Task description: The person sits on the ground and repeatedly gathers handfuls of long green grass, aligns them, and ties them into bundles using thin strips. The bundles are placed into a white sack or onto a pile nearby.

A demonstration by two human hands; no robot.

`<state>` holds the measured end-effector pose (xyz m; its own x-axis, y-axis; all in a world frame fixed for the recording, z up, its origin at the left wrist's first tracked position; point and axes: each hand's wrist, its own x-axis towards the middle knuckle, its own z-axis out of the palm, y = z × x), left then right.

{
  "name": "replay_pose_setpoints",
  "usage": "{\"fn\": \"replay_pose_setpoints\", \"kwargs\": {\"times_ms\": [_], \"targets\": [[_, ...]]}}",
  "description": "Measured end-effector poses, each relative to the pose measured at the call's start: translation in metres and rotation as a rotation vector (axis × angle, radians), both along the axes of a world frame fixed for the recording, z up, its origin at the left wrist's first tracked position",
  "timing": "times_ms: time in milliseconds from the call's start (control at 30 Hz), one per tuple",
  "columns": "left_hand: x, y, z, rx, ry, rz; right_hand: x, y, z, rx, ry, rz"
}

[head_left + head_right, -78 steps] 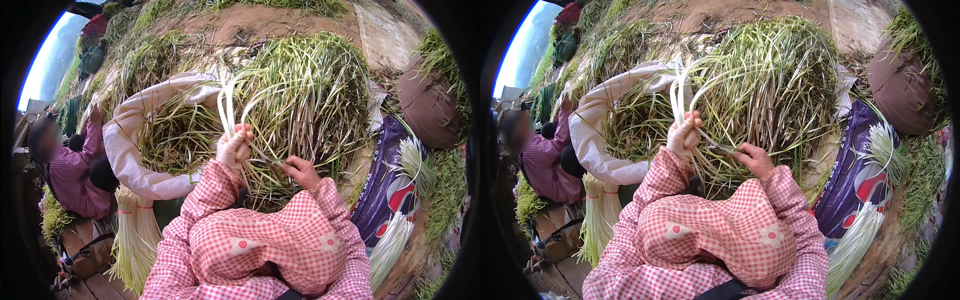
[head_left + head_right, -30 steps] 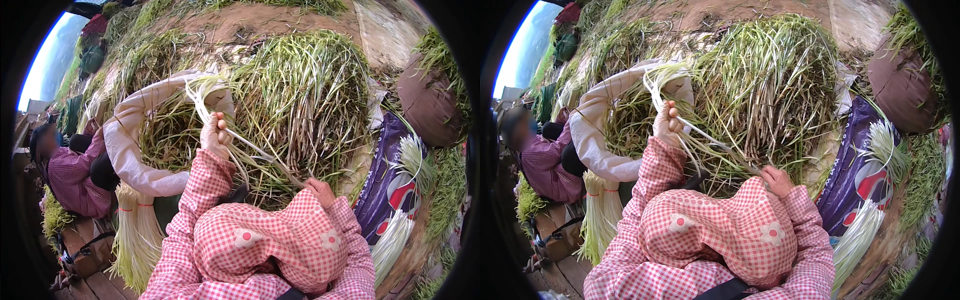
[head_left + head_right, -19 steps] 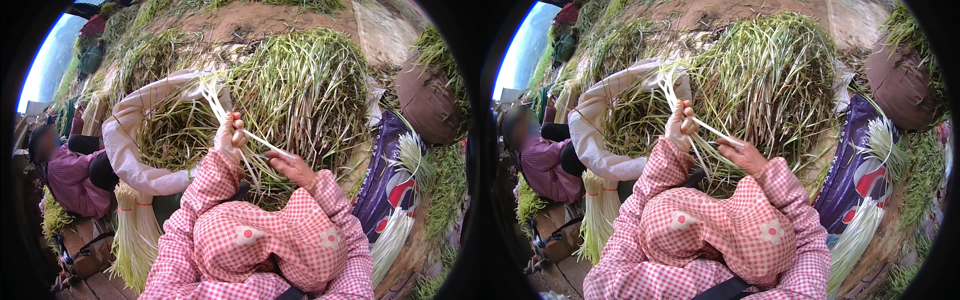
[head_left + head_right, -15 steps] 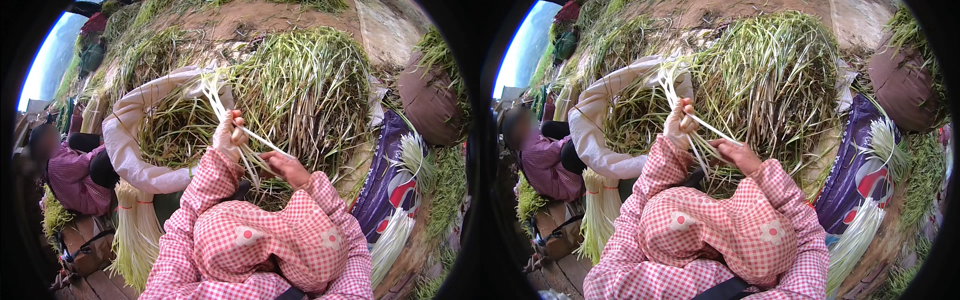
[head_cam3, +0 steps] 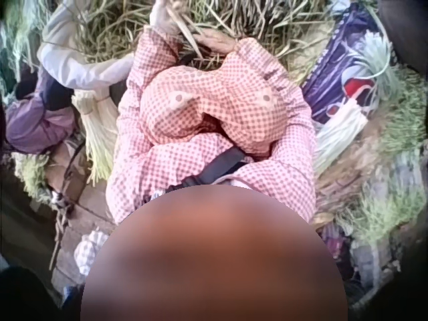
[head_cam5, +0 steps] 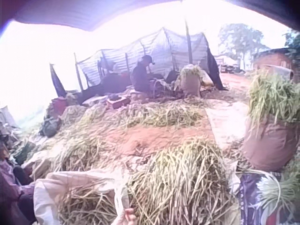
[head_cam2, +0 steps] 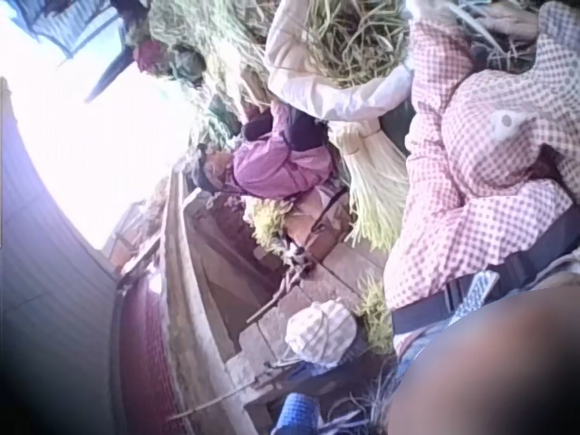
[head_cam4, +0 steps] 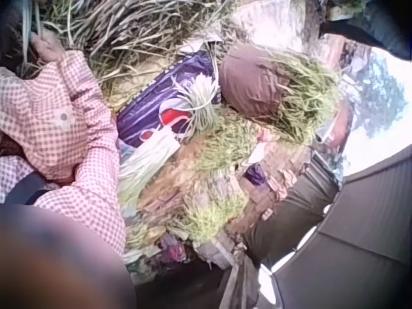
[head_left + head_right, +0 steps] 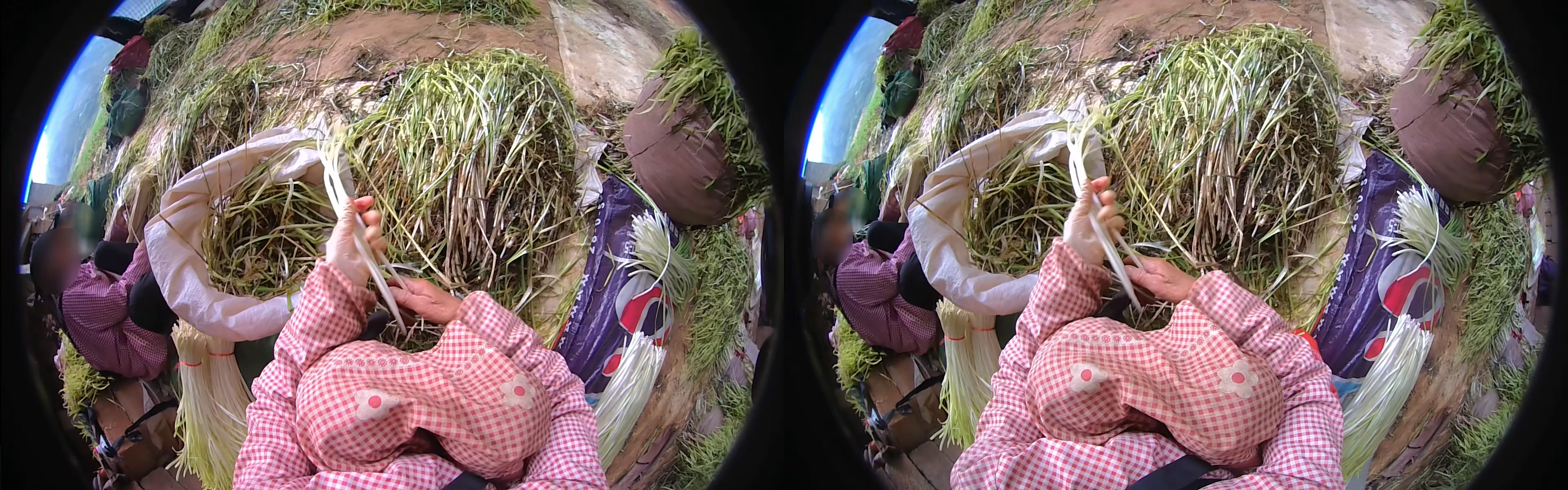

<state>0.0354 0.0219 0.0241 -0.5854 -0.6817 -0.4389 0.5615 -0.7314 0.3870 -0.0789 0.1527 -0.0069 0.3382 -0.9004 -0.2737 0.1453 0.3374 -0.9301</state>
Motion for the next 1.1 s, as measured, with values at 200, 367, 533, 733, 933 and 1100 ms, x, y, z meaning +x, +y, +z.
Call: {"fn": "replay_pose_setpoints", "kwargs": {"times_ms": [200, 367, 533, 733, 933, 1100], "targets": [[0.036, -0.029, 0.035, -0.037, 0.142, 0.095, -0.077, -0.003, 0.019, 0.081, 0.085, -0.353], [0.044, -0.043, 0.065, 0.026, 0.112, 0.149, -0.073, 0.005, -0.007, -0.063, 0.238, -0.353], [0.059, 0.011, 0.071, -0.052, 0.131, -0.164, -0.107, -0.021, -0.039, 0.132, 0.715, -0.694], [0.069, -0.001, 0.072, -0.25, 0.083, -0.002, -0.055, -0.049, -0.071, -0.196, 1.072, -0.322], [0.051, 0.005, 0.063, -0.279, -0.029, 0.043, -0.002, -0.068, -0.089, -0.354, 1.561, 0.109], [0.06, 0.003, 0.061, -0.286, -0.033, 0.038, 0.025, -0.001, -0.09, -0.363, 1.215, 0.565]]}}
